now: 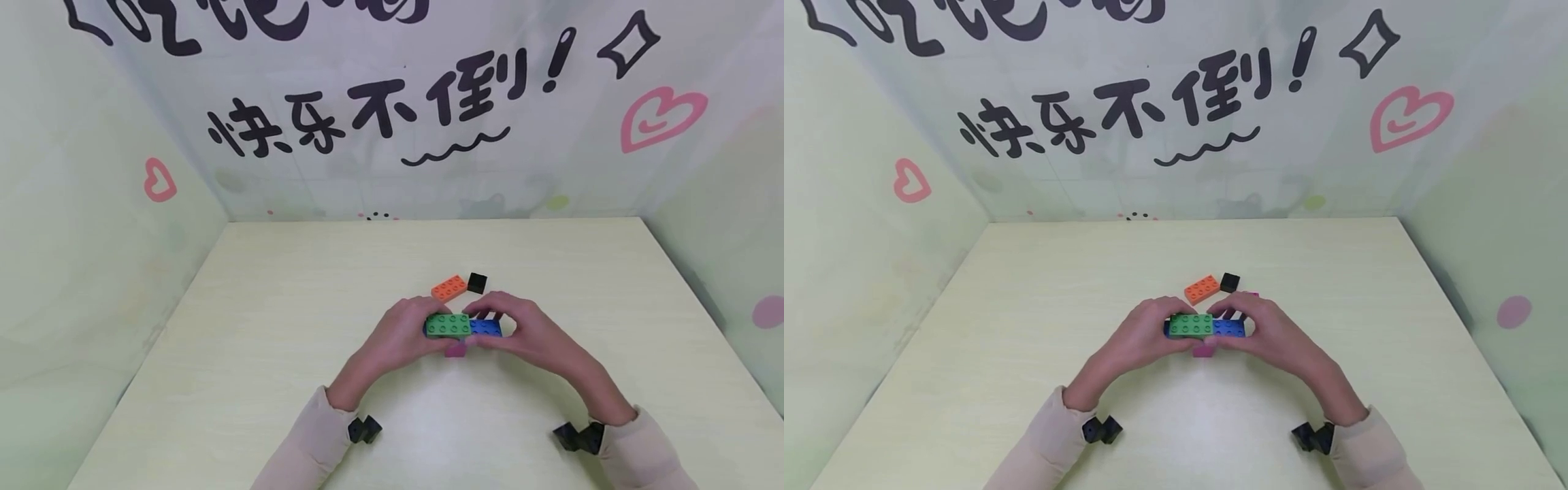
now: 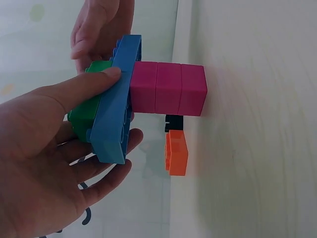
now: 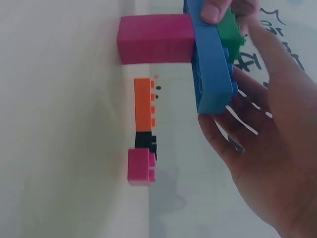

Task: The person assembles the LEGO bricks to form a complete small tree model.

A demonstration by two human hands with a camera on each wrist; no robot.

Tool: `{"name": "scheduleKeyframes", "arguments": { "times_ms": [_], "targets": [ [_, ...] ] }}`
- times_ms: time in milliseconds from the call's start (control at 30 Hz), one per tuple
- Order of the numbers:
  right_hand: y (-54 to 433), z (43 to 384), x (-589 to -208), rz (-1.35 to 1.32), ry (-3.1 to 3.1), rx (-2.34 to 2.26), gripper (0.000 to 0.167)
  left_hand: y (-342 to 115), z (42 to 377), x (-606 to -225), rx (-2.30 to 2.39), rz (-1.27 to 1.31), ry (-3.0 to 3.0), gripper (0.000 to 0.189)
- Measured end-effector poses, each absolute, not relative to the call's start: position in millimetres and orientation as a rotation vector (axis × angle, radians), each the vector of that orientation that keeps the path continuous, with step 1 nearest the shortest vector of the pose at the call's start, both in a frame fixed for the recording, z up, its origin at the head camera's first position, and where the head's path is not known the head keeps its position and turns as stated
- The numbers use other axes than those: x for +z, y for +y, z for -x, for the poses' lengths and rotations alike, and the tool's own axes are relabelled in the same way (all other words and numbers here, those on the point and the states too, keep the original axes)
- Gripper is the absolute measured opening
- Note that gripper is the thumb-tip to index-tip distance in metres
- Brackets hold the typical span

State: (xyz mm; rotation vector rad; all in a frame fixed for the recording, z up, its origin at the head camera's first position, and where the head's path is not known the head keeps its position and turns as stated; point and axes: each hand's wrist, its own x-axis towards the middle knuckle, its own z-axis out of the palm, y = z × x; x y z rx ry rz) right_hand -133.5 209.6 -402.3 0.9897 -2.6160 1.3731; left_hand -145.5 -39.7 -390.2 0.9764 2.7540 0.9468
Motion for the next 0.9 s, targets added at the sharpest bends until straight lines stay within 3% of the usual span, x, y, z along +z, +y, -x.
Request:
{"name": "scheduleKeyframes", "arguments": {
  "times_ms": [233, 500, 900],
  "targets": [
    [227, 140, -405, -0.674, -2.701, 0.902, 0.019, -37, 145, -388, 0.935, -0.945, 2.744, 0.041],
    [235, 145, -417, -0.653, -2.886, 0.49, 0.042, -36, 145, -385, 0.935, -0.929, 2.735, 0.041],
    [236, 143, -411, -0.645, -2.896, 0.453, 0.032, -39, 144, -387, 0.959, -0.915, 2.72, 0.039]
  ]
}}
